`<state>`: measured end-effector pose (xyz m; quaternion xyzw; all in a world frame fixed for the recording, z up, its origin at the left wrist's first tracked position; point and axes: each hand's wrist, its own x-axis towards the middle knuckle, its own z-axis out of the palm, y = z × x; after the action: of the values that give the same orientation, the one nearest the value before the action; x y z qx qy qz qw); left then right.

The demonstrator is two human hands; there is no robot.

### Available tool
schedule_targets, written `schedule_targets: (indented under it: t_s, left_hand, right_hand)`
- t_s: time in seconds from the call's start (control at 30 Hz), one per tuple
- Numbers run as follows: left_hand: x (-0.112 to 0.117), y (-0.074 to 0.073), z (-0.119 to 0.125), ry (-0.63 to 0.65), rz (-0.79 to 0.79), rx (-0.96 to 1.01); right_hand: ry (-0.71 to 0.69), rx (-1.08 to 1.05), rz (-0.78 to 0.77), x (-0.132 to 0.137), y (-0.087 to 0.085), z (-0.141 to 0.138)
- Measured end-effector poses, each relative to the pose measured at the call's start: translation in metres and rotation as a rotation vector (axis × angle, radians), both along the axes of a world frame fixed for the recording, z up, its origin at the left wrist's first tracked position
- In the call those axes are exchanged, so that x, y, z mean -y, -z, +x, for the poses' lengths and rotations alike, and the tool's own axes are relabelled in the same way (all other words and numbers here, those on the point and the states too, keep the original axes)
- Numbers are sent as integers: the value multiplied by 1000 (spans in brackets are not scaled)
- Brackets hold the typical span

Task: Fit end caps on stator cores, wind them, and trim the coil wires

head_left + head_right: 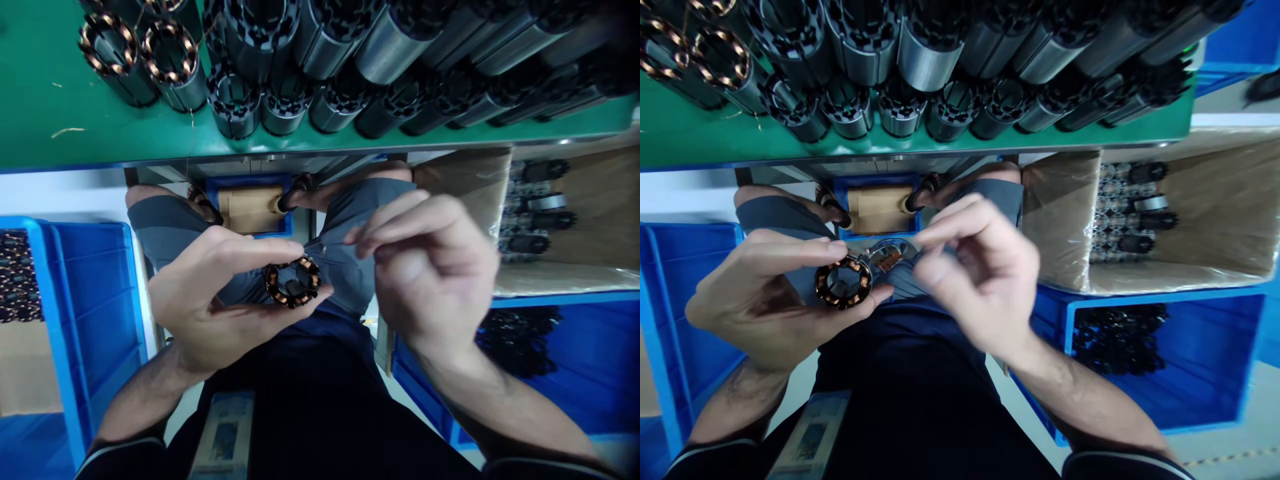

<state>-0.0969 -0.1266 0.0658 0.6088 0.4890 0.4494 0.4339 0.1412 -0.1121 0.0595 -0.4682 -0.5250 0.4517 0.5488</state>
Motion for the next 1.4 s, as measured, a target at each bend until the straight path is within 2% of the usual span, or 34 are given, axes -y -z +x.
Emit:
schedule_targets:
  t_s: [0.07,0.13,0.3,0.43,0.6,0.8,0.93,1.03,1.13,1.23,1.4]
  left_hand:
    - [-2,-2,3,-33,113,-66]
    - [-4,-4,6,-44,166,-150]
    - [-7,-4,12,-55,246,-189]
    - [-6,2,10,-12,181,-158]
    - [-7,1,10,86,124,-127]
    - [-6,-5,13,55,108,-155]
    - [-6,-3,14,62,113,-139]
    - [-6,-1,12,56,133,-150]
    - [-5,0,12,52,180,-176]
    - [-4,0,13,26,224,-194]
    - [-4,-2,18,-23,169,-113]
  right_hand:
    - [-166,70,64,4,-2,-2]
    - [-221,100,103,6,-5,-4]
    - [-179,222,123,3,-10,1]
    - [-138,224,134,5,-10,6]
    - [-155,153,55,10,-12,-2]
    - [-106,180,63,10,-13,-6]
    - [-164,200,82,12,-20,-4]
    - [-142,223,81,12,-21,-3]
    - [-107,167,46,10,-17,-6]
    - [-134,70,13,9,-13,-11]
    - [-133,-41,-90,15,-8,-18]
